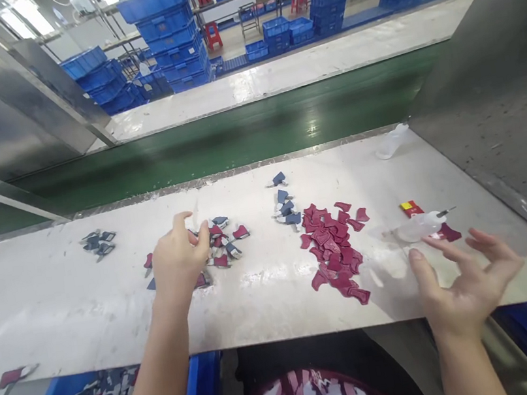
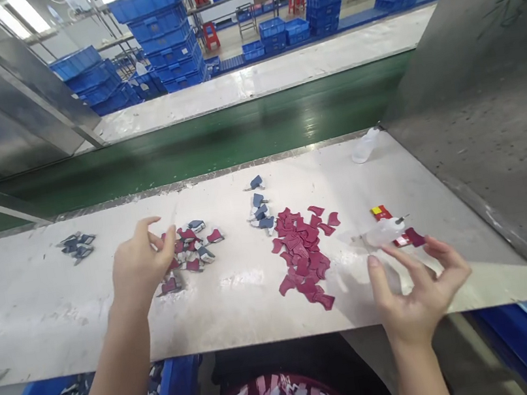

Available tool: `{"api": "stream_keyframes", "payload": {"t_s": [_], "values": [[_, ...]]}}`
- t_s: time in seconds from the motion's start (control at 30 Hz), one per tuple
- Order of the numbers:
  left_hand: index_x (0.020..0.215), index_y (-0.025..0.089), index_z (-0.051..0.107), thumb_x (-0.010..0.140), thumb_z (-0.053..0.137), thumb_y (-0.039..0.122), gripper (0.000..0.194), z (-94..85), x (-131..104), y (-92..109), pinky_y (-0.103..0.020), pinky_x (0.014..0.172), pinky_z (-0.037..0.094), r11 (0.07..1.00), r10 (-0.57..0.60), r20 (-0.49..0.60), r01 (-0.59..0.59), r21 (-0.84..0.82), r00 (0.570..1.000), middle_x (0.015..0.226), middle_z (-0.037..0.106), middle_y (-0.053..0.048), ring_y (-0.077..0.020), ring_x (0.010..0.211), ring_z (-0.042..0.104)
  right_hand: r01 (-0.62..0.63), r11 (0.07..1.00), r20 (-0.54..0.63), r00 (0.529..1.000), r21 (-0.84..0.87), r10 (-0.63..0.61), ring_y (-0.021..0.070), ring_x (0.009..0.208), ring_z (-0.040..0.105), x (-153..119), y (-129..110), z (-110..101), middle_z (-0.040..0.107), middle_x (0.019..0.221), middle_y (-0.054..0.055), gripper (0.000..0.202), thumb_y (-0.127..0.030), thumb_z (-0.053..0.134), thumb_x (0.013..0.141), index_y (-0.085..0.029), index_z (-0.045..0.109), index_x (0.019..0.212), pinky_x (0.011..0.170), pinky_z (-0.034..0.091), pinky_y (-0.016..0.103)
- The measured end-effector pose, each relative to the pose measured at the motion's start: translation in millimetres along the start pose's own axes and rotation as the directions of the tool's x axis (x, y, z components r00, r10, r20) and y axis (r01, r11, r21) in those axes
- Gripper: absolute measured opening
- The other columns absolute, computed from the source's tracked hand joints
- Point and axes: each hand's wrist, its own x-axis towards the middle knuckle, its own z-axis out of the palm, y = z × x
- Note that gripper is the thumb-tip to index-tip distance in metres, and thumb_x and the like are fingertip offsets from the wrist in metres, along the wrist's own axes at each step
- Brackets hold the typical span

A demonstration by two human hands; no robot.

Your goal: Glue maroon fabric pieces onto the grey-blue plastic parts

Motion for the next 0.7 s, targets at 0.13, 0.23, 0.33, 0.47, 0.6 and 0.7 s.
{"api": "stream_keyframes", "payload": {"t_s": [0.13, 0.23, 0.33, 0.47, 0.6, 0.7], "values": [[0.124, 0.018, 0.058, 0.093, 0.055, 0.036, 0.036, 9.7, 21, 40, -0.036, 0.075, 0.050, 0.992, 0.096, 0.026, -0.094, -0.080, 0.995, 0.092, 0.071, -0.007, -0.0262, 0.080, 0.068, 0.042, 0.997, 0.100, 0.994, -0.071, -0.035, 0.0420, 0.130, 0.045, -1, -3, 8, 0.042, 0.146, 0.014, 0.025, -0.037, 0.076, 0.081, -0.023, 0.078, 0.102, 0.095, 0.052, 0.060], [0.115, 0.017, 0.062, 0.092, 0.058, 0.027, 0.025, 40.4, 31, 72, -0.038, 0.089, 0.050, 0.923, 0.363, 0.193, -0.325, -0.205, 0.911, 0.107, 0.070, -0.011, -0.0283, 0.103, 0.066, 0.028, 0.995, 0.149, 0.989, -0.099, -0.013, 0.0436, 0.137, 0.036, -2, 3, 12, 0.034, 0.155, 0.013, 0.030, -0.041, 0.074, 0.083, -0.025, 0.078, 0.108, 0.098, 0.048, 0.060], [0.107, 0.016, 0.064, 0.091, 0.061, 0.023, 0.017, 73.1, 34, 95, -0.041, 0.092, 0.050, 0.884, 0.458, 0.335, -0.381, -0.271, 0.824, 0.106, 0.071, -0.014, -0.0312, 0.109, 0.064, 0.001, 0.993, 0.164, 0.986, -0.117, 0.018, 0.0434, 0.137, 0.034, -3, 14, 15, 0.038, 0.151, 0.016, 0.041, -0.050, 0.069, 0.085, -0.023, 0.075, 0.116, 0.099, 0.044, 0.064], [0.105, 0.016, 0.062, 0.091, 0.060, 0.018, 0.014, 96.7, 33, 107, -0.039, 0.086, 0.051, 0.894, 0.434, 0.366, -0.342, -0.291, 0.823, 0.098, 0.072, -0.012, -0.0297, 0.100, 0.067, -0.034, 0.987, 0.160, 0.985, -0.159, 0.060, 0.0405, 0.127, 0.045, -1, 20, 19, 0.054, 0.131, 0.018, 0.067, -0.058, 0.069, 0.080, -0.023, 0.061, 0.136, 0.101, 0.039, 0.070], [0.111, 0.015, 0.058, 0.097, 0.049, 0.018, 0.017, 91.7, 25, 109, -0.039, 0.089, 0.050, 0.901, 0.403, 0.323, -0.308, -0.307, 0.856, 0.103, 0.070, -0.014, -0.0294, 0.105, 0.065, -0.148, 0.986, 0.075, 0.985, -0.076, 0.154, 0.0343, 0.115, 0.057, -1, 14, 18, 0.059, 0.128, 0.016, 0.086, -0.053, 0.077, 0.074, -0.022, 0.046, 0.147, 0.100, 0.046, 0.061], [0.106, 0.016, 0.056, 0.101, 0.036, 0.017, 0.021, 75.6, 10, 104, -0.040, 0.087, 0.048, 0.912, 0.360, 0.293, -0.268, -0.309, 0.886, 0.106, 0.069, -0.015, -0.0289, 0.103, 0.065, -0.199, 0.979, -0.180, 0.962, 0.046, 0.204, 0.0302, 0.104, 0.064, -6, 8, 14, 0.060, 0.126, 0.014, 0.079, -0.046, 0.082, 0.071, -0.021, 0.050, 0.139, 0.092, 0.054, 0.053]]}}
